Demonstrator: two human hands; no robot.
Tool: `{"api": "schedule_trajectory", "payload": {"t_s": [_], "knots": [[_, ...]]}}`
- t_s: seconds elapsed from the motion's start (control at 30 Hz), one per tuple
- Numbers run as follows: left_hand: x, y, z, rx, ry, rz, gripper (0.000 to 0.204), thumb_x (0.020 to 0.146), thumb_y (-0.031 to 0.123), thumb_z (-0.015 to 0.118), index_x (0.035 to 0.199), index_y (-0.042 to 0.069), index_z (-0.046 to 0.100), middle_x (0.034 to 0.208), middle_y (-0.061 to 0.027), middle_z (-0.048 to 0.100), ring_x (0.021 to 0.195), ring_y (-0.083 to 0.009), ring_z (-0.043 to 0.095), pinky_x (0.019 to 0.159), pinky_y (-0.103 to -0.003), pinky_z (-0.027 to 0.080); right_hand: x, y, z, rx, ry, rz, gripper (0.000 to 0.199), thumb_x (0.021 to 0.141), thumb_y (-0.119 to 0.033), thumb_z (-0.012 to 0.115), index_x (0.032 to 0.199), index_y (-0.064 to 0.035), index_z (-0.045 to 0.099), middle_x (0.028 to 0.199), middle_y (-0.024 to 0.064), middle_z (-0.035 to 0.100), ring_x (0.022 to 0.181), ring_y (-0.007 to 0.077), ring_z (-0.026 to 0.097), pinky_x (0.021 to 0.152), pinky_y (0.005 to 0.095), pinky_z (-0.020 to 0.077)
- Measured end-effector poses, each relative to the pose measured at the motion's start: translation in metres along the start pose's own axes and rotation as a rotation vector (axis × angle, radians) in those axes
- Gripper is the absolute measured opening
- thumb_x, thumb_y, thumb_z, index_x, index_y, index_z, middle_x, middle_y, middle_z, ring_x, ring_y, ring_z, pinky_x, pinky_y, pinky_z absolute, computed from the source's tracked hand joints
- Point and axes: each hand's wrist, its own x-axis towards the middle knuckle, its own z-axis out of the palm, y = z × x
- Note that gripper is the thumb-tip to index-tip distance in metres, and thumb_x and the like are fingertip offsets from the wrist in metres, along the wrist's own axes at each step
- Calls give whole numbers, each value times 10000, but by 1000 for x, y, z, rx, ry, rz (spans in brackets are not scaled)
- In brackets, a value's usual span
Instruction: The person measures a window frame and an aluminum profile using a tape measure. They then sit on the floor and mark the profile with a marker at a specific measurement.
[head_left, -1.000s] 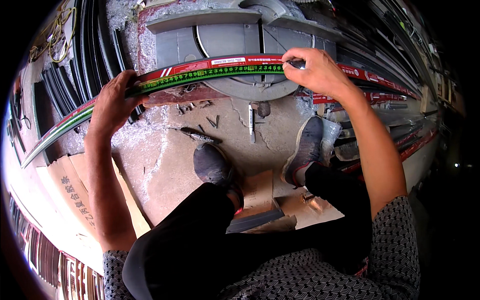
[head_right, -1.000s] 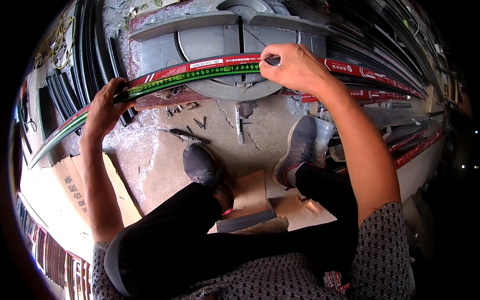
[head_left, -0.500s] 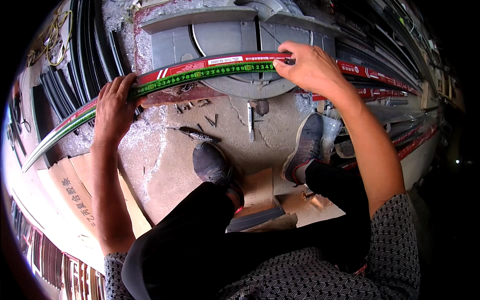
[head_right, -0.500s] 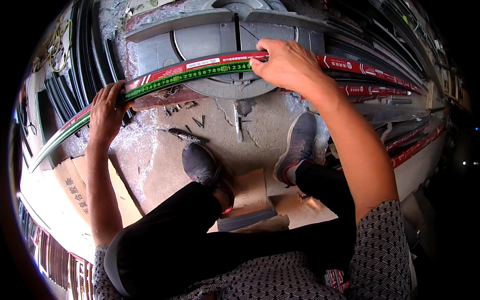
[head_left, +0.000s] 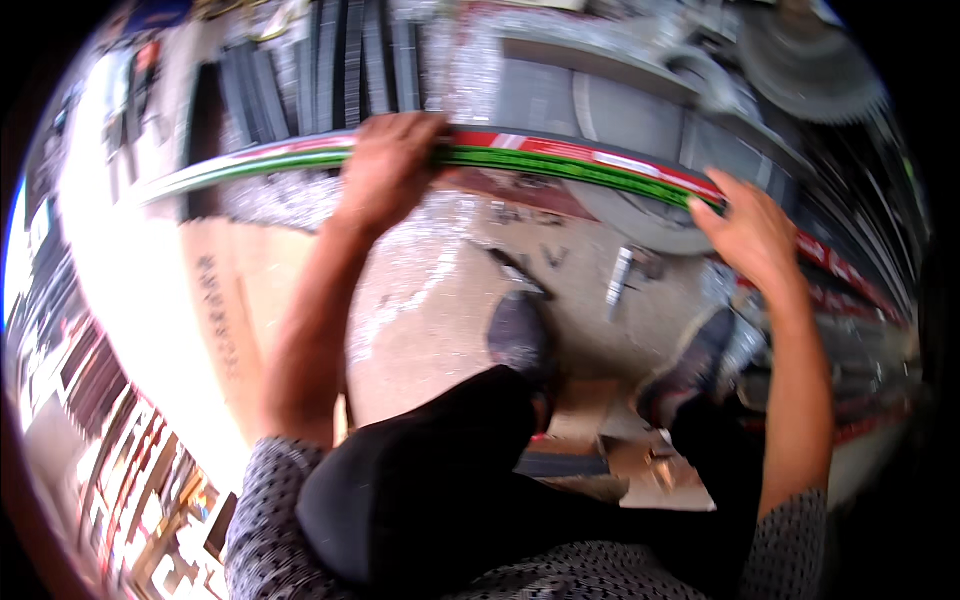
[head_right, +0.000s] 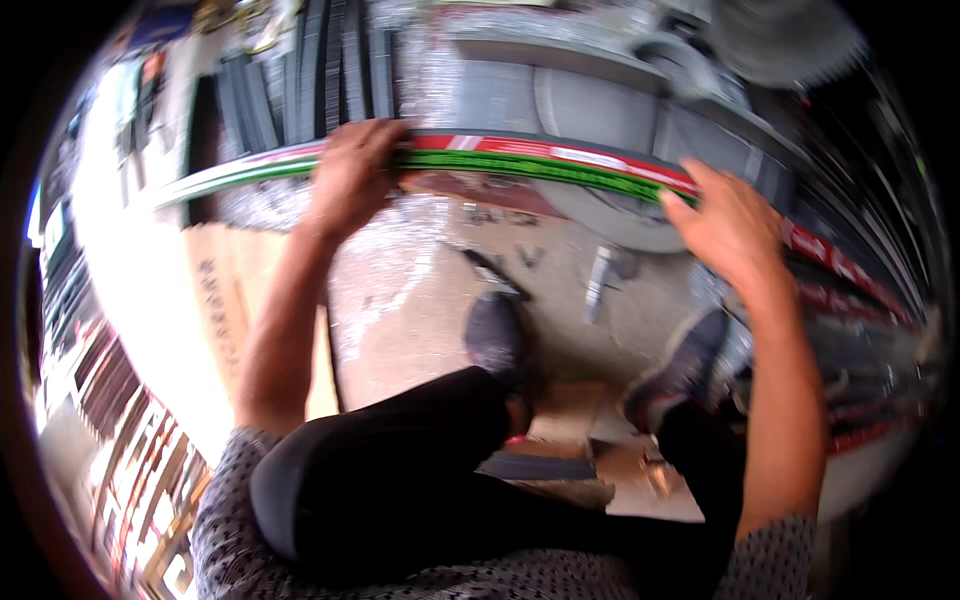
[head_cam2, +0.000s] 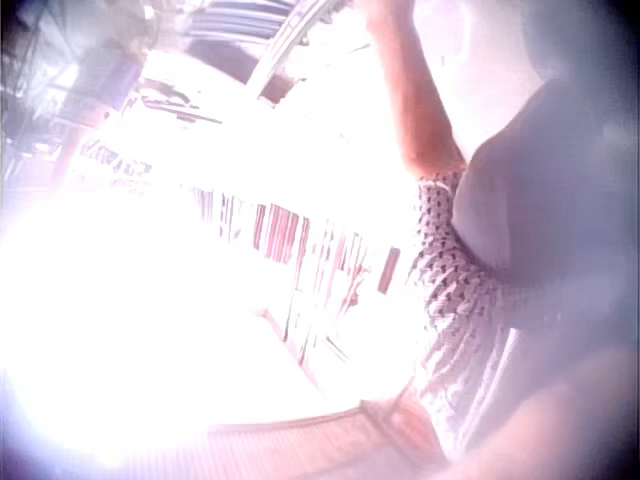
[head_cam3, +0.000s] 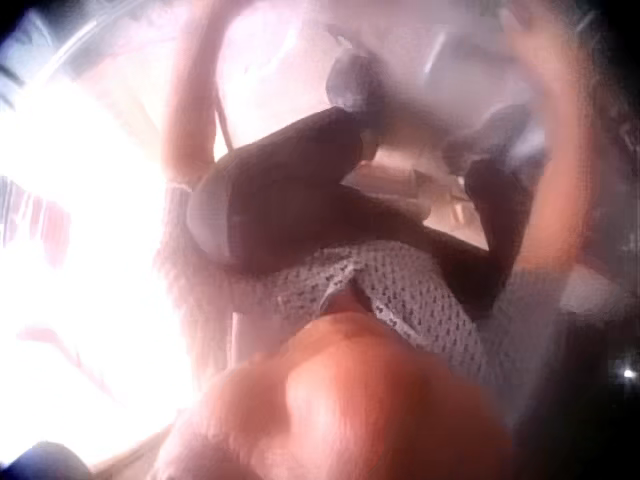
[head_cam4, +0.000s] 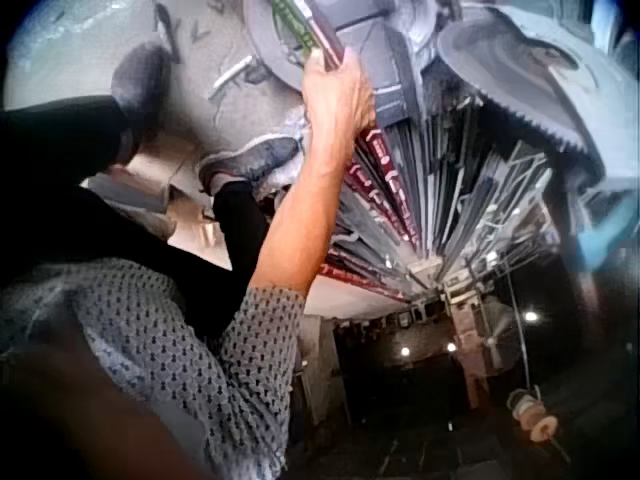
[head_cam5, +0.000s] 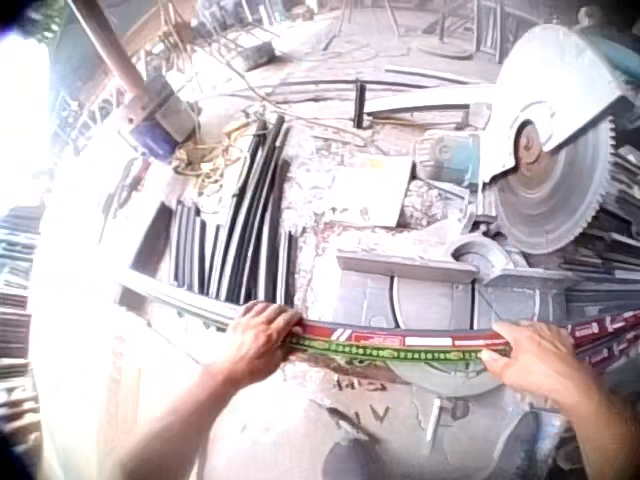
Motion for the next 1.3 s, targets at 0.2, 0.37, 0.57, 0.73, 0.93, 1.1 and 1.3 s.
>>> {"api": "schedule_trajectory", "payload": {"t_s": [0.2,0.37,0.57,0.73,0.93,1.1,1.3], "knots": [[-5,2,-10,68,-35,-24,487,856,335,769,1259,98,634,1113,-70,657,1128,-274,612,1052,-423,421,6,-6,1,-28,-16,0,542,927,-388,679,1362,-72,612,1241,240,677,1150,432,628,964,509,491],[-11,-4,-5,45,-3,-24,423,846,322,769,1177,94,639,1033,-71,642,1055,-271,617,988,-417,433,3,-3,15,-10,33,-16,543,955,-351,659,1397,-49,568,1223,266,674,1124,451,633,967,515,485],[-11,-2,-3,78,39,-7,455,836,319,772,1191,84,613,1073,-99,635,1075,-288,608,1005,-421,430,3,-3,16,-45,55,-31,536,977,-343,633,1415,-45,549,1213,266,669,1106,436,643,972,501,488],[-15,-3,-1,87,65,1,422,850,276,738,1192,66,605,1056,-108,641,1070,-290,616,1017,-420,423,5,0,26,-45,87,-46,538,976,-350,640,1415,-52,553,1238,263,665,1138,426,640,976,492,493],[-7,-8,7,98,29,48,389,883,248,692,1207,57,593,1052,-114,638,1066,-295,615,1015,-420,417,3,9,30,-12,72,16,544,954,-378,667,1409,-91,588,1270,236,666,1153,416,638,983,480,495],[-18,-3,2,114,4,-19,483,890,215,690,1318,54,534,1198,-141,623,1140,-324,595,1079,-458,389,2,-19,12,-24,108,-22,538,929,-388,693,1350,-60,628,1230,220,692,1119,425,658,953,488,515],[-7,4,8,118,14,10,529,871,128,686,1372,77,522,1292,-137,612,1239,-337,565,1150,-479,357,5,1,14,53,80,29,566,910,-439,705,1335,-71,641,1183,215,709,1116,415,666,952,499,523]]}}
